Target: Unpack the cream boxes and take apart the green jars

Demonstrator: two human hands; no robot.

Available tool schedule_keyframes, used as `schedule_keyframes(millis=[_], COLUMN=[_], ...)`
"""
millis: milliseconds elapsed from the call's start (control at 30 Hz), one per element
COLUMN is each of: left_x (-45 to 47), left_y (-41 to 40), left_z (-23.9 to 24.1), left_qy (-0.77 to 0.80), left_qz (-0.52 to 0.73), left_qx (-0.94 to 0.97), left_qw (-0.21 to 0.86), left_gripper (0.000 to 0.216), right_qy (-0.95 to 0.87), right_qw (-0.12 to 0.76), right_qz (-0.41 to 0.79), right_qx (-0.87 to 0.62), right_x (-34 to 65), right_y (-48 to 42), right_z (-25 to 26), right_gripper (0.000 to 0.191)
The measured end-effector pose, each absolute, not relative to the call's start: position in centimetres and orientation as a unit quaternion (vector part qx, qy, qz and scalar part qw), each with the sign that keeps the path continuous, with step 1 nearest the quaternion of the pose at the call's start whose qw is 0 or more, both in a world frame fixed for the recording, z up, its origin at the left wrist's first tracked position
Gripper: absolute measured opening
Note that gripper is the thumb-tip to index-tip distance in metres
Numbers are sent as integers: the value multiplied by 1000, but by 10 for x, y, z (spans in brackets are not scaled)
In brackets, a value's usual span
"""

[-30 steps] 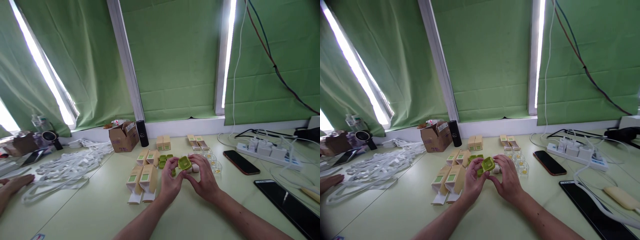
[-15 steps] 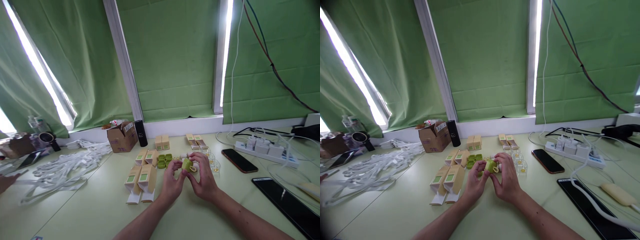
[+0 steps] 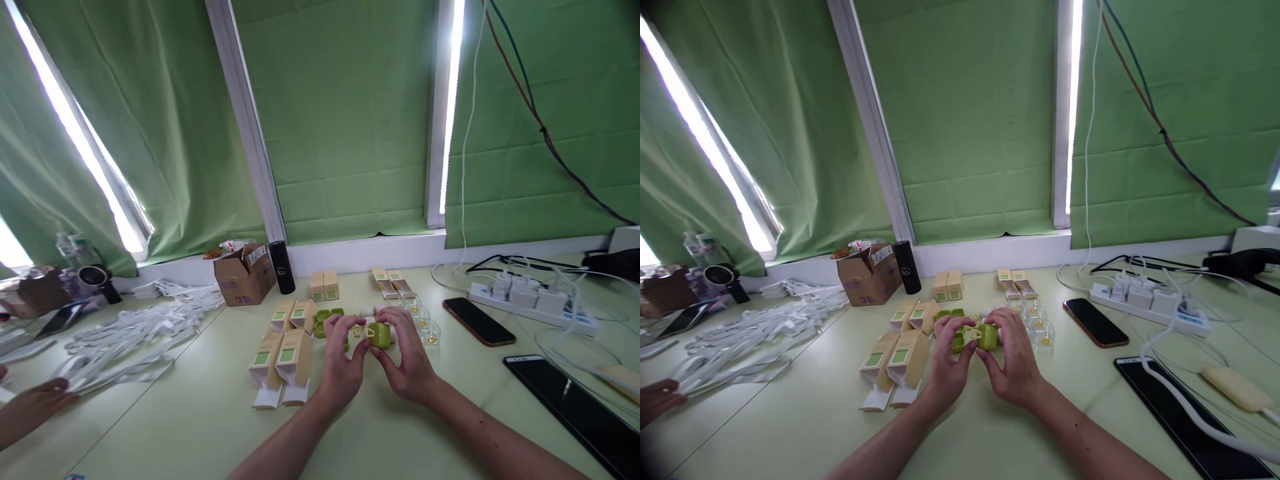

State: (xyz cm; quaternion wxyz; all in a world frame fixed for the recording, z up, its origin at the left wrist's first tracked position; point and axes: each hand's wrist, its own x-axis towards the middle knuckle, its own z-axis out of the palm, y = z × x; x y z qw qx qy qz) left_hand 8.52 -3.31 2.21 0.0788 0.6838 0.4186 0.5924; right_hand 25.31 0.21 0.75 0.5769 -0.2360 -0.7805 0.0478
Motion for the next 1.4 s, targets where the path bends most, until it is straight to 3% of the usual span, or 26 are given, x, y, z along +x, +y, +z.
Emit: schedule_keyframes(millis=[700,1100,1400], left_x=[84,77,74], left_y=[-30,-24,-18], left_z=[21,16,13], left_qy=[398,398,359], left_qz=[597,605,609], left_qx=[694,674,691], left_qw=[60,146,149], left_gripper=[10,10,11], right_qy=[-803,-817,-822], right_qw=[542,523,516], right_qz=[67,92,102], right_qx=[-240,-224,-218], right_x=[255,257,258], right_y=[2,4,6], right_z=[2,-1,-5], right_gripper=[41,42,43])
